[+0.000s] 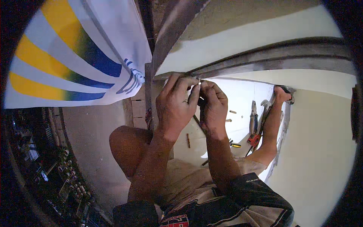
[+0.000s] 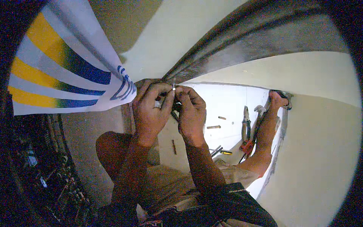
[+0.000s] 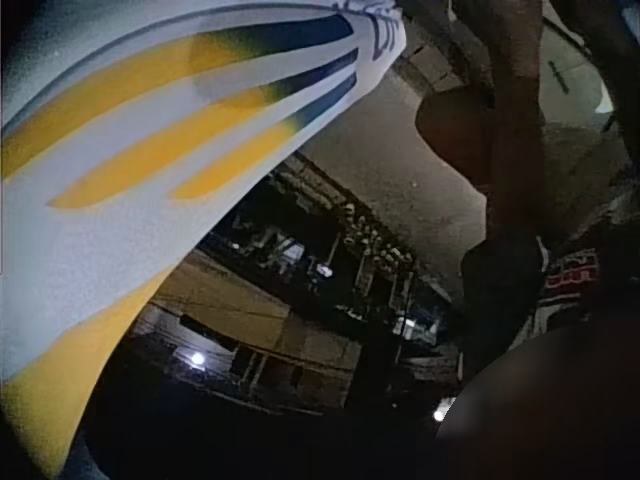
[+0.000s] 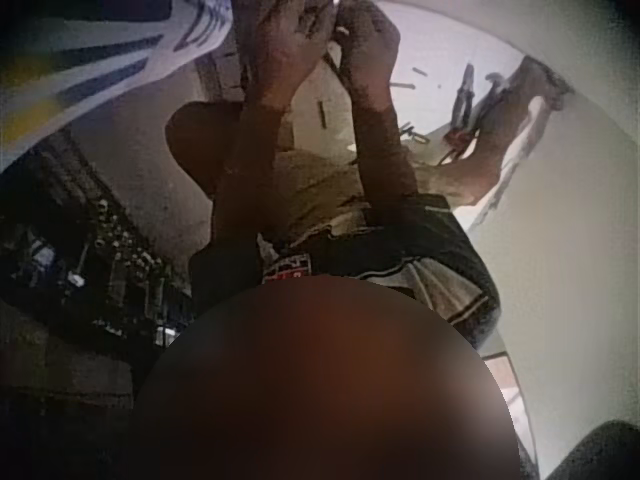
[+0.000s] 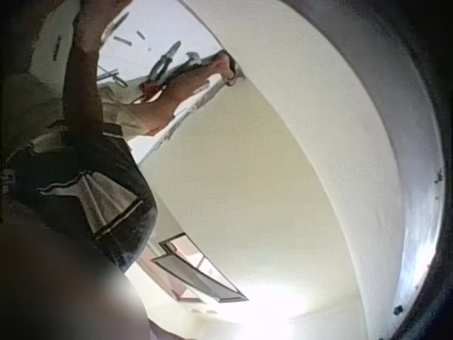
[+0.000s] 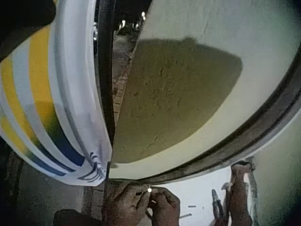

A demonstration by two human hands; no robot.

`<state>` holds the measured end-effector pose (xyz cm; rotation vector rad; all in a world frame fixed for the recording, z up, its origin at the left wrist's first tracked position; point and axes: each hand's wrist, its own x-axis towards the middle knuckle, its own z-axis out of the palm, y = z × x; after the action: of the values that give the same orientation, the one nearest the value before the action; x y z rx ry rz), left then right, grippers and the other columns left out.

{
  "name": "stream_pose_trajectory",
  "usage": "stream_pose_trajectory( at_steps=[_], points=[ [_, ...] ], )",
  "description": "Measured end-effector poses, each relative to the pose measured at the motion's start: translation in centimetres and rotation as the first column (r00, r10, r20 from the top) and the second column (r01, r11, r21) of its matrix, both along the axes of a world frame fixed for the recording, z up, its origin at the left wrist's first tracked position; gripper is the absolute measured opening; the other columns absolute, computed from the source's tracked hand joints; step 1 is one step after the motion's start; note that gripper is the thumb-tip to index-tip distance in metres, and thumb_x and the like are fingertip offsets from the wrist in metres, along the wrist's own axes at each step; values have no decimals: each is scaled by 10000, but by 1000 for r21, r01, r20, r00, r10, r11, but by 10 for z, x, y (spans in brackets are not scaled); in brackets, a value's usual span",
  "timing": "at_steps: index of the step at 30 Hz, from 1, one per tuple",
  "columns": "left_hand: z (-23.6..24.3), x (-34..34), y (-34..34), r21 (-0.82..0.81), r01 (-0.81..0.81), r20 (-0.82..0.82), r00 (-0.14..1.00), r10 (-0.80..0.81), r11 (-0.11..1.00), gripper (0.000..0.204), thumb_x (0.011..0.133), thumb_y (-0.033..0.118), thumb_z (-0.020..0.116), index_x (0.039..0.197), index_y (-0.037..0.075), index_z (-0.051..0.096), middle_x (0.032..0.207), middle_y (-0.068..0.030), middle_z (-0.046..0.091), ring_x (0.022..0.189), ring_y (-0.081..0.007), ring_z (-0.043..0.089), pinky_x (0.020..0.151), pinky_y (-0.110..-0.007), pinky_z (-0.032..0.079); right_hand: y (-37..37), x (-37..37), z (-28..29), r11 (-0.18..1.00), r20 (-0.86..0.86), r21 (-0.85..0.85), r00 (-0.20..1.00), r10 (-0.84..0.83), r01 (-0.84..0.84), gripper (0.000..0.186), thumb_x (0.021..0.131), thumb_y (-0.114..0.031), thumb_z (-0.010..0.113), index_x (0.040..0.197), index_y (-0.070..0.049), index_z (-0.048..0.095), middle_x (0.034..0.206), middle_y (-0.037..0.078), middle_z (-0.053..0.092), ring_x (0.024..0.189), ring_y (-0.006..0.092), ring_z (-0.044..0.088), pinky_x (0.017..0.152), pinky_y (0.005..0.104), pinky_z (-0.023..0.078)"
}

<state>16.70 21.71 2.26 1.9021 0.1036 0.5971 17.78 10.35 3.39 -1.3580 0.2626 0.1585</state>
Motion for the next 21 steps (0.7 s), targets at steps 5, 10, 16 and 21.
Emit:
stream_pose_trajectory(
  at_steps=[5, 10, 16, 21],
  points=[
    [-2, -1, 1, -2, -25, 20, 999, 25, 1000, 127, 818, 94, 709, 931, 67, 657, 892, -94, 631, 787, -291, 655, 684, -377, 533, 4, 0, 6, 999, -15, -26, 1000, 20, -20, 207, 995, -201, 594, 978, -10, 672, 823, 31, 654, 728, 90, 585, 657, 239, 496],
    [-2, 1, -1, 15, -34, 36, 999, 33, 999, 125, 814, 87, 706, 924, 69, 650, 874, -90, 625, 767, -289, 647, 664, -386, 523, 2, 1, 7, 999, 28, -27, 999, 34, -33, 201, 992, -202, 605, 963, -14, 670, 841, 32, 653, 757, 96, 589, 681, 248, 505],
    [4, -1, -1, -4, -40, 9, 999, 40, 999, 124, 808, 84, 707, 916, 69, 649, 858, -88, 622, 751, -276, 644, 658, -377, 519, 1, 5, 4, 999, -16, 16, 999, 45, -44, 179, 981, -191, 618, 961, -18, 661, 842, 27, 650, 759, 99, 595, 690, 255, 510],
    [1, -2, -3, -107, -46, 3, 999, 47, 993, 114, 810, 88, 709, 904, 56, 653, 856, -96, 627, 738, -273, 644, 657, -368, 522, 5, 7, 8, 983, -115, 186, 993, 24, -2, 148, 967, -176, 626, 942, -34, 659, 837, 26, 652, 730, 104, 601, 651, 243, 508]
  ],
)
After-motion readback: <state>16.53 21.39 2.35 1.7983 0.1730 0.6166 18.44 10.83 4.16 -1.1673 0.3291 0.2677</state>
